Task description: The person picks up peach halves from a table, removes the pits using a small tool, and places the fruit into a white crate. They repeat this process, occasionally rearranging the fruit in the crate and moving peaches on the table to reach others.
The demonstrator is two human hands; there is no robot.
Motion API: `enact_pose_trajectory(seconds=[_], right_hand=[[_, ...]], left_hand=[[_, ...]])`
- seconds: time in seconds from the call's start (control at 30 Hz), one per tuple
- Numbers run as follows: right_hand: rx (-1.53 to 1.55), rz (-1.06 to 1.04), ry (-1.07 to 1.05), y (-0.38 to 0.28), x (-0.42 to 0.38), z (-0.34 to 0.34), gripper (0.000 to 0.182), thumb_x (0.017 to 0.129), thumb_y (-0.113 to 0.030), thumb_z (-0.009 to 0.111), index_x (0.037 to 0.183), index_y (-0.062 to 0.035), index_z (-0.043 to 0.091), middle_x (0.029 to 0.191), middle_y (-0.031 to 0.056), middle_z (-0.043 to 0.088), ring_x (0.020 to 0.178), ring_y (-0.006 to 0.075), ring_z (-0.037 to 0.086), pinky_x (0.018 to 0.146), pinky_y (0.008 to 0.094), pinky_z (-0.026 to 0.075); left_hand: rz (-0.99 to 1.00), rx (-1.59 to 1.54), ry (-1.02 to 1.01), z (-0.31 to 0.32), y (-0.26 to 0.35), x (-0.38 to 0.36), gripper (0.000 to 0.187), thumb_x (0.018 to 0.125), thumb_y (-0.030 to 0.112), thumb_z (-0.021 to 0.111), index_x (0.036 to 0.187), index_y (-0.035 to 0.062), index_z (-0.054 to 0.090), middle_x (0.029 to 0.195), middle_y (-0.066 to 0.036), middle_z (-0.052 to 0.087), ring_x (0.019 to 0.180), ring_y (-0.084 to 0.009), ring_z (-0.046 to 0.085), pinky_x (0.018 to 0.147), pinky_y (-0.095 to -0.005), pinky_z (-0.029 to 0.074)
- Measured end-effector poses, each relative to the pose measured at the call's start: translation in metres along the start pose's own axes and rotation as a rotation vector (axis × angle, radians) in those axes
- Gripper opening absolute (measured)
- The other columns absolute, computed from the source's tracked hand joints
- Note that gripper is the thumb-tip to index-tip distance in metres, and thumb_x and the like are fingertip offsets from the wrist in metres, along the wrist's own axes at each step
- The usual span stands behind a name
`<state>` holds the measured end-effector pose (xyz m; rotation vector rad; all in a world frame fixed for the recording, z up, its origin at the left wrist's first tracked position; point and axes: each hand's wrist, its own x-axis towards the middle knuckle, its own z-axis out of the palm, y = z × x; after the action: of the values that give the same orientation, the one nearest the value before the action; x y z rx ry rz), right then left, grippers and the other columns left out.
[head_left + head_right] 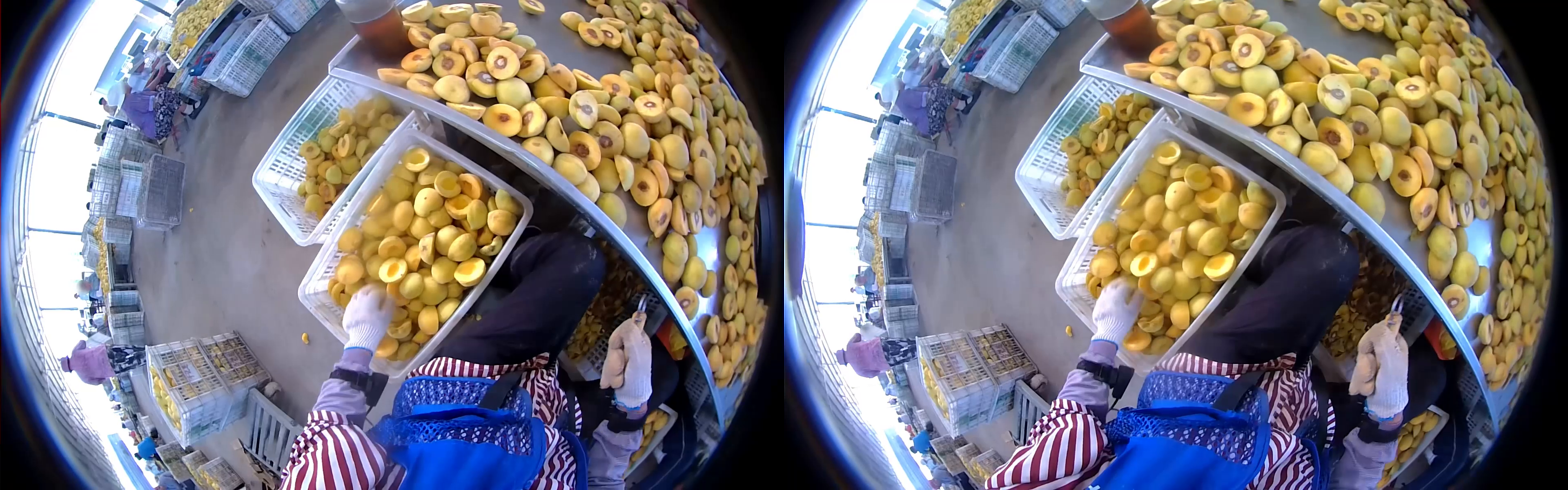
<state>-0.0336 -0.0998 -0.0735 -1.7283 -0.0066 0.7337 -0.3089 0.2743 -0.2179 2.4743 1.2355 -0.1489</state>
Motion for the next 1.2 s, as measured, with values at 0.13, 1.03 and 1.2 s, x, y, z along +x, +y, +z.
enact_pose_trajectory(seconds=[0.13,1.03,1.2], right_hand=[[-0.009,-0.089,0.16,0.013,0.006,-0.014,0.037,0.104,-0.032,0.043,0.076,-0.0072,0.047,0.062,-0.0014,0.041,0.042,0.0077,0.039,0.039,0.0224,0.027],[0.04,0.137,0.47,-0.01,0.089,-0.033,0.034,0.098,-0.043,0.056,0.077,-0.0168,0.049,0.048,-0.0094,0.034,0.028,0.0027,0.024,0.025,0.0203,0.018],[0.127,0.135,0.474,0.002,0.1,-0.05,0.035,0.098,-0.041,0.056,0.076,-0.0159,0.047,0.05,-0.0091,0.035,0.029,0.0021,0.027,0.025,0.0202,0.019]], left_hand=[[0.307,-0.18,0.278,-0.002,0.08,0.063,0.045,0.079,0.033,0.073,0.115,0.0095,0.062,0.124,-0.016,0.061,0.115,-0.0342,0.057,0.095,-0.0413,0.047],[0.775,-0.182,0.154,0.042,0.141,0.077,0.043,0.083,0.029,0.07,0.121,0.0124,0.059,0.125,-0.012,0.059,0.126,-0.0335,0.051,0.105,-0.0449,0.041],[0.613,-0.015,0.295,0.025,0.127,0.145,0.044,0.08,0.026,0.071,0.121,0.0134,0.059,0.129,-0.011,0.053,0.124,-0.0344,0.047,0.104,-0.05,0.038]])
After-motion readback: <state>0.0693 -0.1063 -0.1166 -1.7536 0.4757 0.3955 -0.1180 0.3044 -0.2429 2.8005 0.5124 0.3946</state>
